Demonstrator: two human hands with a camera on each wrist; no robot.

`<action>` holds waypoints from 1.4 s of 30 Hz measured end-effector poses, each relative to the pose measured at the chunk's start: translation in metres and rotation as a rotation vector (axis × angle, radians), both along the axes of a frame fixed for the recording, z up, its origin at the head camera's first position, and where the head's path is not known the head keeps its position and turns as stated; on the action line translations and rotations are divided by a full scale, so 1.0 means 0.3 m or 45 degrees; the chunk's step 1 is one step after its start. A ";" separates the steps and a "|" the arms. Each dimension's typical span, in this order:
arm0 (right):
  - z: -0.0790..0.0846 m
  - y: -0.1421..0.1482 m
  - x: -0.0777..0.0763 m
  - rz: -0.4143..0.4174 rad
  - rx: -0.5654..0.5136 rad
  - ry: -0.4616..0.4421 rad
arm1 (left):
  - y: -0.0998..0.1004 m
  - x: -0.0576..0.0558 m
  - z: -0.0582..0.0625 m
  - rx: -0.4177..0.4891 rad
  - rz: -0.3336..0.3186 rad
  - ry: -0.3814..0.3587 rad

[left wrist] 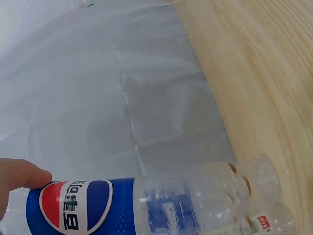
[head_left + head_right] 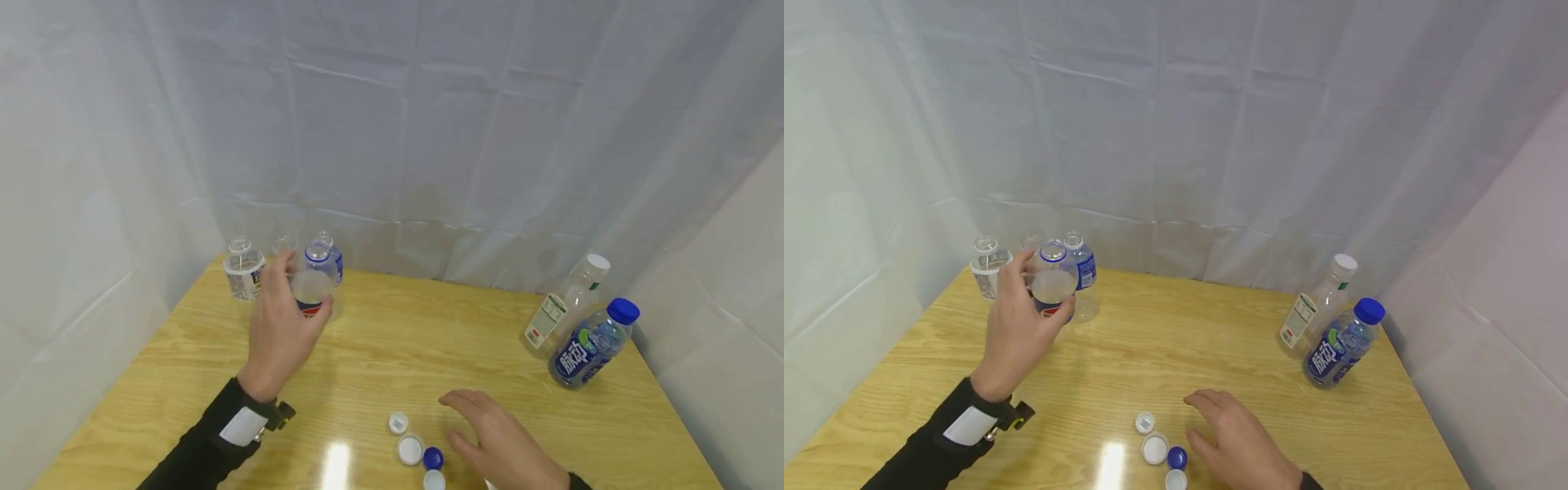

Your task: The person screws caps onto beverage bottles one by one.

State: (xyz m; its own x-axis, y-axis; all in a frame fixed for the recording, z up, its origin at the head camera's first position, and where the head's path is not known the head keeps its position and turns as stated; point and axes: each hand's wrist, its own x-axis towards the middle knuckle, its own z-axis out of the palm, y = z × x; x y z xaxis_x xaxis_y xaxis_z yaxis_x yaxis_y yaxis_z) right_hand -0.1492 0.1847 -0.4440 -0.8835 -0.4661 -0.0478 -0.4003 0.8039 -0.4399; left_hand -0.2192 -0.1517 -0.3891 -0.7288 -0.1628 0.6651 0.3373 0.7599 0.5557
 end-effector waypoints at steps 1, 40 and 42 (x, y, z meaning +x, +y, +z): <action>-0.001 -0.001 -0.001 -0.002 0.000 -0.006 | 0.005 0.008 0.006 -0.006 -0.008 0.010; -0.008 -0.002 -0.002 0.075 -0.022 0.008 | 0.059 0.171 -0.036 -0.257 -0.312 0.077; -0.009 -0.002 -0.002 0.078 -0.023 0.013 | 0.063 0.178 -0.040 -0.253 -0.325 0.064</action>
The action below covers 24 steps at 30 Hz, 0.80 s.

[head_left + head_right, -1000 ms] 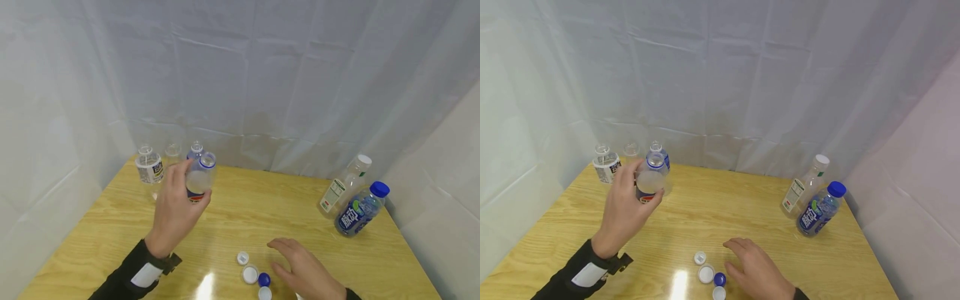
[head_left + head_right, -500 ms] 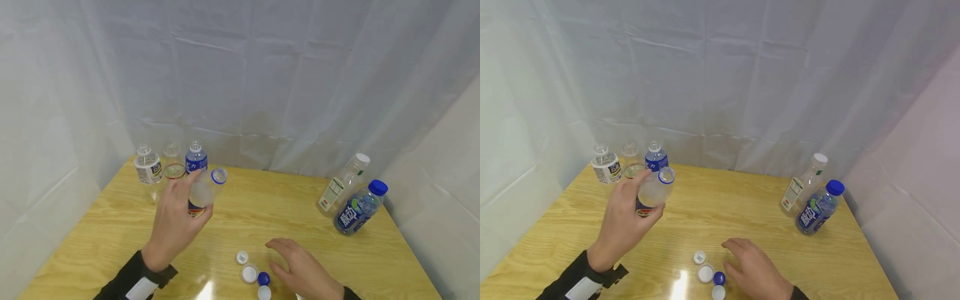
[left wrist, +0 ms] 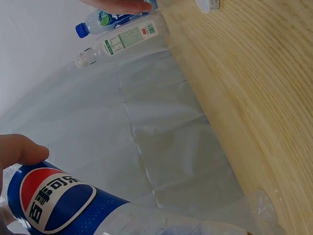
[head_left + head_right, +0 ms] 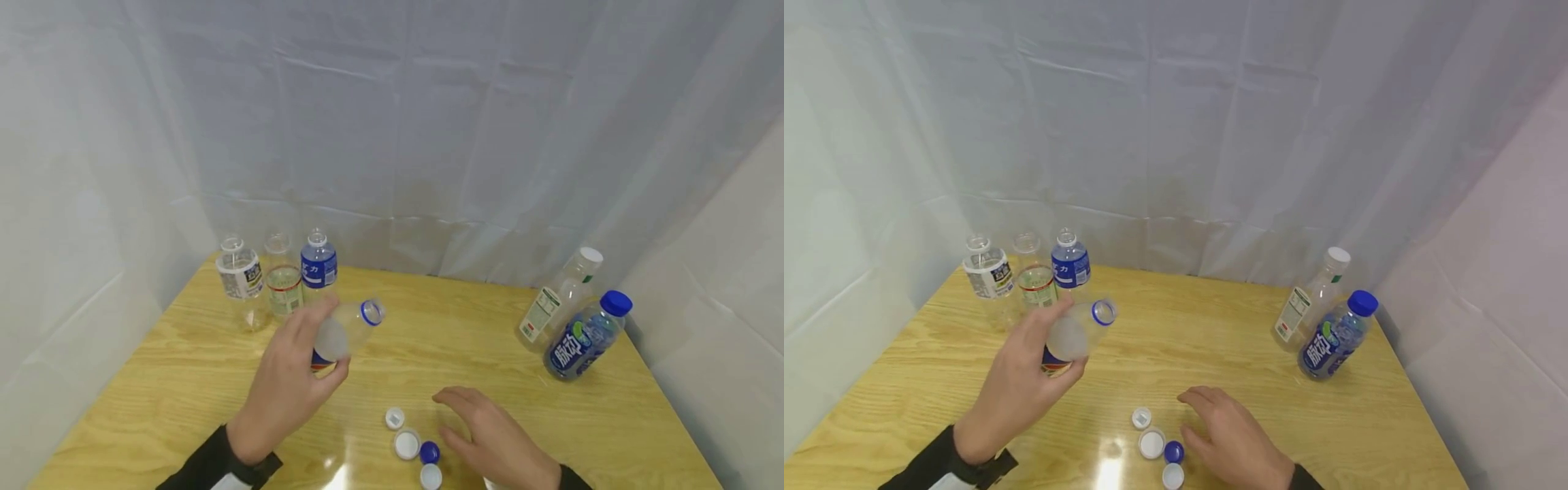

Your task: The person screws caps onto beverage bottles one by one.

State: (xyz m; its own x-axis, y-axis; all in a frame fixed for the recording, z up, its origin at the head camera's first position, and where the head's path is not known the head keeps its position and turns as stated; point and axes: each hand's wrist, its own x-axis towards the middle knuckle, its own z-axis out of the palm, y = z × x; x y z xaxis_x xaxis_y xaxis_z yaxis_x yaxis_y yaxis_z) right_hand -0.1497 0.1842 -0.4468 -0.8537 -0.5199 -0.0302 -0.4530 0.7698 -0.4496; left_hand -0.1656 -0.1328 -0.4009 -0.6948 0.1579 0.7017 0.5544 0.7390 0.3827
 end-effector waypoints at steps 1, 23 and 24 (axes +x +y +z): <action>0.000 -0.001 0.000 0.002 -0.001 0.003 | 0.003 0.003 -0.001 0.002 -0.006 -0.003; -0.015 -0.021 -0.013 0.130 0.028 -0.103 | 0.045 0.044 -0.032 0.013 -0.100 -0.098; -0.020 -0.021 -0.013 0.158 0.023 -0.089 | 0.045 0.045 -0.032 0.011 -0.100 -0.101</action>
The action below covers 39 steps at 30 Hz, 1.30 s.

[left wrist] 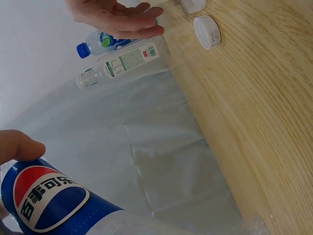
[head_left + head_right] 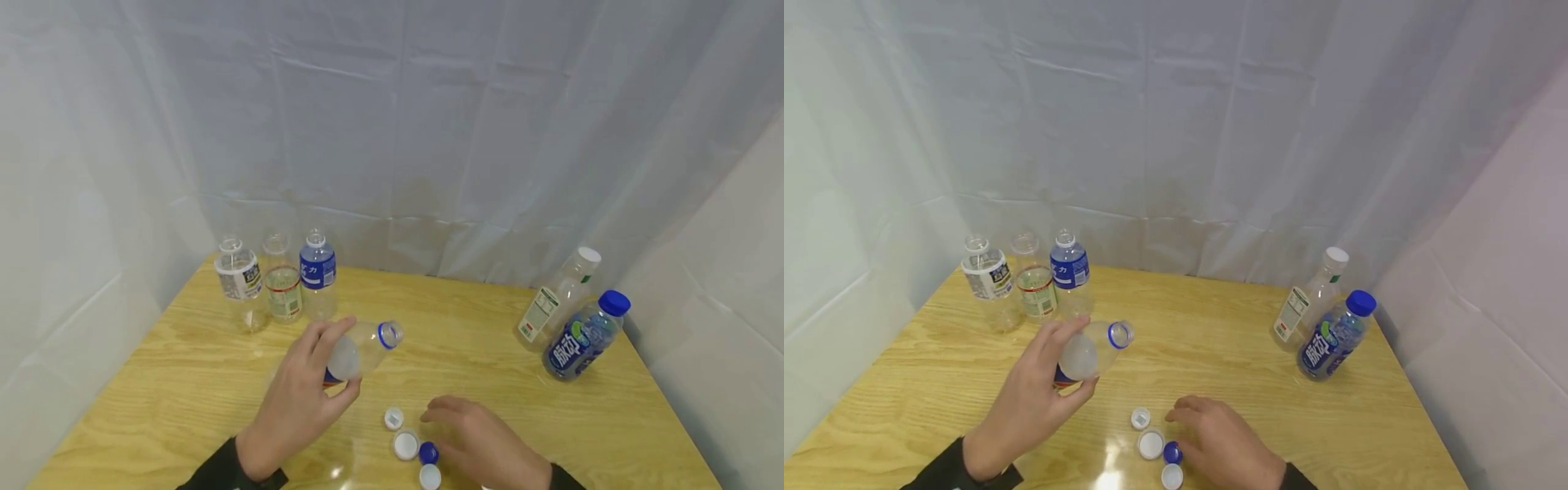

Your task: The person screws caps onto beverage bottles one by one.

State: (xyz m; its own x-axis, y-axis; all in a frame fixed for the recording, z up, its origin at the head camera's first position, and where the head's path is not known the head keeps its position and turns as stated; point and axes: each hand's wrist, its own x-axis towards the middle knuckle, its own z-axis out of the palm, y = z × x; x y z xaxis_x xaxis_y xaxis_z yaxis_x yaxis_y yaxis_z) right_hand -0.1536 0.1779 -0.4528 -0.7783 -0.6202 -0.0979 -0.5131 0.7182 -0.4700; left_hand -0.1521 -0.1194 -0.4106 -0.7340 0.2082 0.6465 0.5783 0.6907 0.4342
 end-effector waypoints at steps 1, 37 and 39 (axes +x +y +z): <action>-0.005 0.000 0.001 0.039 -0.013 0.031 | 0.000 0.001 -0.001 -0.001 0.000 -0.003; -0.058 -0.020 -0.013 0.259 0.132 0.030 | -0.009 0.008 -0.036 -0.019 0.065 0.004; -0.059 -0.021 -0.015 0.252 0.134 0.019 | -0.009 0.008 -0.037 -0.019 0.066 -0.001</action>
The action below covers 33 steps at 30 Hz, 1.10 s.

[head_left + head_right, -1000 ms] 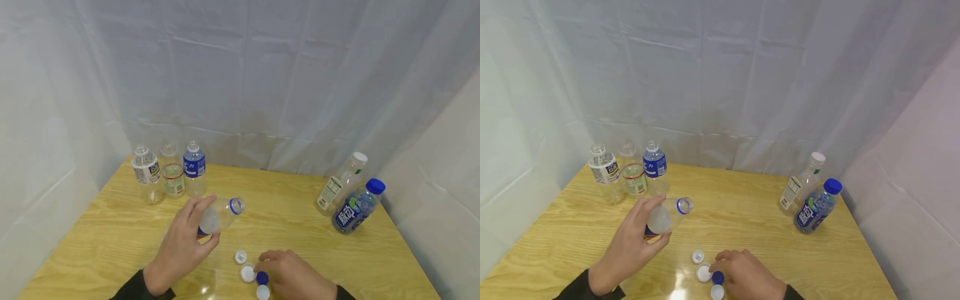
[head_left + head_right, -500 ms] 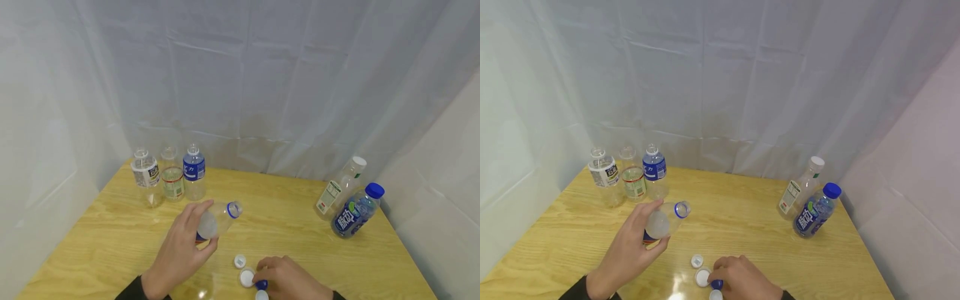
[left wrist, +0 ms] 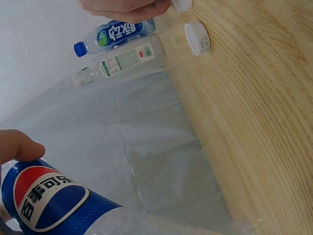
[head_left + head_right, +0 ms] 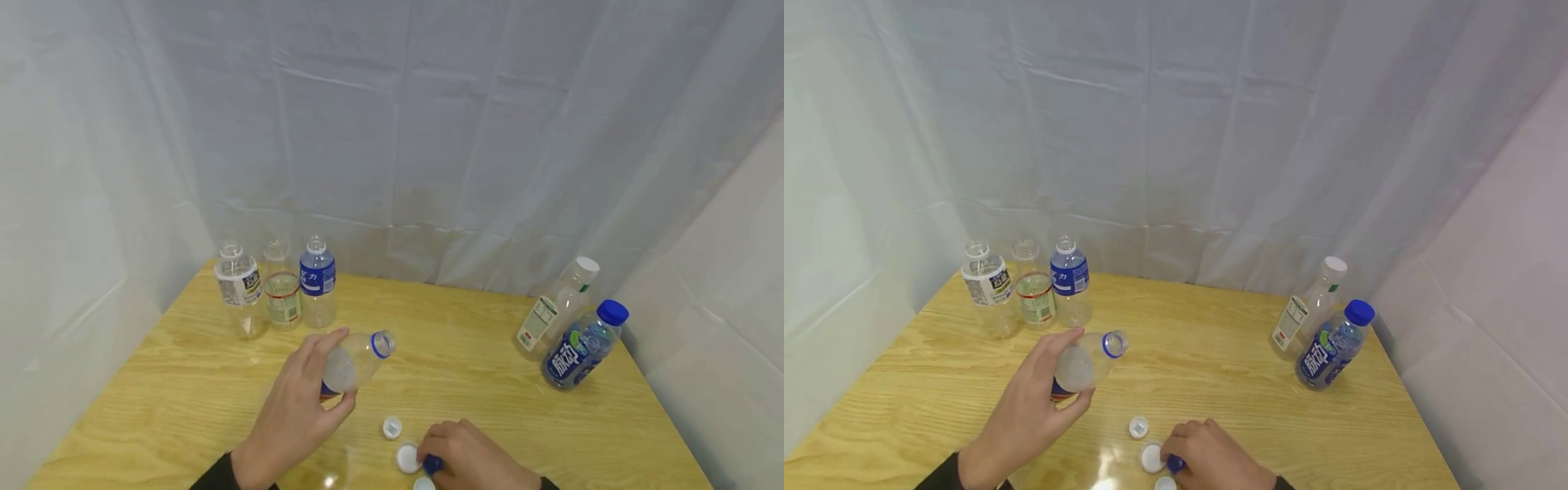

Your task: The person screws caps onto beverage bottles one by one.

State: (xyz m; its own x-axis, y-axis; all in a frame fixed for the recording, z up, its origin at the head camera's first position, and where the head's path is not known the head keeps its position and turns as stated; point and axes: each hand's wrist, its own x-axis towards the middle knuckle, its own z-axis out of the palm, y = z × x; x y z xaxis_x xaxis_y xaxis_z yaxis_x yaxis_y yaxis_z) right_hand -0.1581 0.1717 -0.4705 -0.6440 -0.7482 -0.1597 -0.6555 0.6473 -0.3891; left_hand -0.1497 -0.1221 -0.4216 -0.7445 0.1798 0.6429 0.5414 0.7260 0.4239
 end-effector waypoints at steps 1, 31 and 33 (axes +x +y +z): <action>-0.001 0.000 -0.001 0.001 0.003 -0.002 | 0.000 0.000 0.000 -0.001 0.001 -0.001; 0.058 0.017 0.014 -0.177 -0.123 -0.160 | 0.013 0.007 -0.002 -0.014 -0.012 -0.010; 0.068 0.018 0.013 -0.208 -0.140 -0.189 | 0.014 0.009 -0.003 -0.015 -0.016 -0.011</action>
